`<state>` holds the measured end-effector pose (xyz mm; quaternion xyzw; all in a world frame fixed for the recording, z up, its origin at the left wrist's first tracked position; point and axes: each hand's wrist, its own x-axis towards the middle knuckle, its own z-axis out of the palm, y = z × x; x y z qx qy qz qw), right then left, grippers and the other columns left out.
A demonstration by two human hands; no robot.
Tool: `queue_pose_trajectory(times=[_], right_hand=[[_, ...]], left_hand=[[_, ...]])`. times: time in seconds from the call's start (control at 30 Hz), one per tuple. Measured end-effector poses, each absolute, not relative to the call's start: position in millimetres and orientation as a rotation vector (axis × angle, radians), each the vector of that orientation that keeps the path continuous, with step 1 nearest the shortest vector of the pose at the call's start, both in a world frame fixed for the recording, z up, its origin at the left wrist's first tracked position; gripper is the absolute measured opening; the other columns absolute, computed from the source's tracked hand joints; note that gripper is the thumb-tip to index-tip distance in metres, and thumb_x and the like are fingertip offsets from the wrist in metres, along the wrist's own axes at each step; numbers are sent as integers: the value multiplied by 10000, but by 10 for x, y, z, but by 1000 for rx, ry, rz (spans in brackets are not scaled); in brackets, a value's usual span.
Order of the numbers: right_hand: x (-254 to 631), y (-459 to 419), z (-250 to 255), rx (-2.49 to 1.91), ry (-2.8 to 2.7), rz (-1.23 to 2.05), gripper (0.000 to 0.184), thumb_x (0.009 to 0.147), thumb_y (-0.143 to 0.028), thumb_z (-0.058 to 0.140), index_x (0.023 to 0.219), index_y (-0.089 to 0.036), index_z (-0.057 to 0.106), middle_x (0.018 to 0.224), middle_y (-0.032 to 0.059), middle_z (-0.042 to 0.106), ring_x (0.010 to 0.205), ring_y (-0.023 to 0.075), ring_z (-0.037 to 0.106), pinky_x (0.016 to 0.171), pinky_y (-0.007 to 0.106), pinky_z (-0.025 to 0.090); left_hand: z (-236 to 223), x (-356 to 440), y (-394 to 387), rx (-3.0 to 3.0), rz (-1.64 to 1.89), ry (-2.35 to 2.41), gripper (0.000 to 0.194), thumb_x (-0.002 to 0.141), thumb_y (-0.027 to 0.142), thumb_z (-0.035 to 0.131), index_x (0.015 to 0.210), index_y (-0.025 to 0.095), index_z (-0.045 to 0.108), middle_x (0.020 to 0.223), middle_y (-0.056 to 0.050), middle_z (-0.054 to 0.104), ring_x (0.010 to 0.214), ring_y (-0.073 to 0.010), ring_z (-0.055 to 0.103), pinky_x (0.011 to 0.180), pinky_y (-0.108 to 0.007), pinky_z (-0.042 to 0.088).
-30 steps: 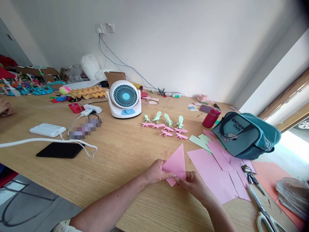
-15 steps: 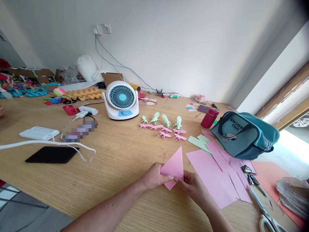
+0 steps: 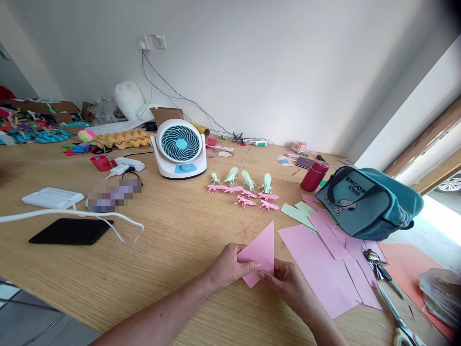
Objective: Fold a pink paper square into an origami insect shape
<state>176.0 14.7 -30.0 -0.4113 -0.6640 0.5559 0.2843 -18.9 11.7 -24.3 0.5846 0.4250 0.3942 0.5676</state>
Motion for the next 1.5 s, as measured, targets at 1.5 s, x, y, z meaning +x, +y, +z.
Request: queue_pose_trajectory(times=[1.5], right_hand=[[1725,84,-48,-1072,-1800,1557,572,832,-715,553,602,-208,424,586,-52,270,558,99,195,539,289,174]], left_hand=[[-127,-218,108,1264,870,948,478,702,540,780,866,95,721,760,-43,658,698,-157,575,642,-235,428]])
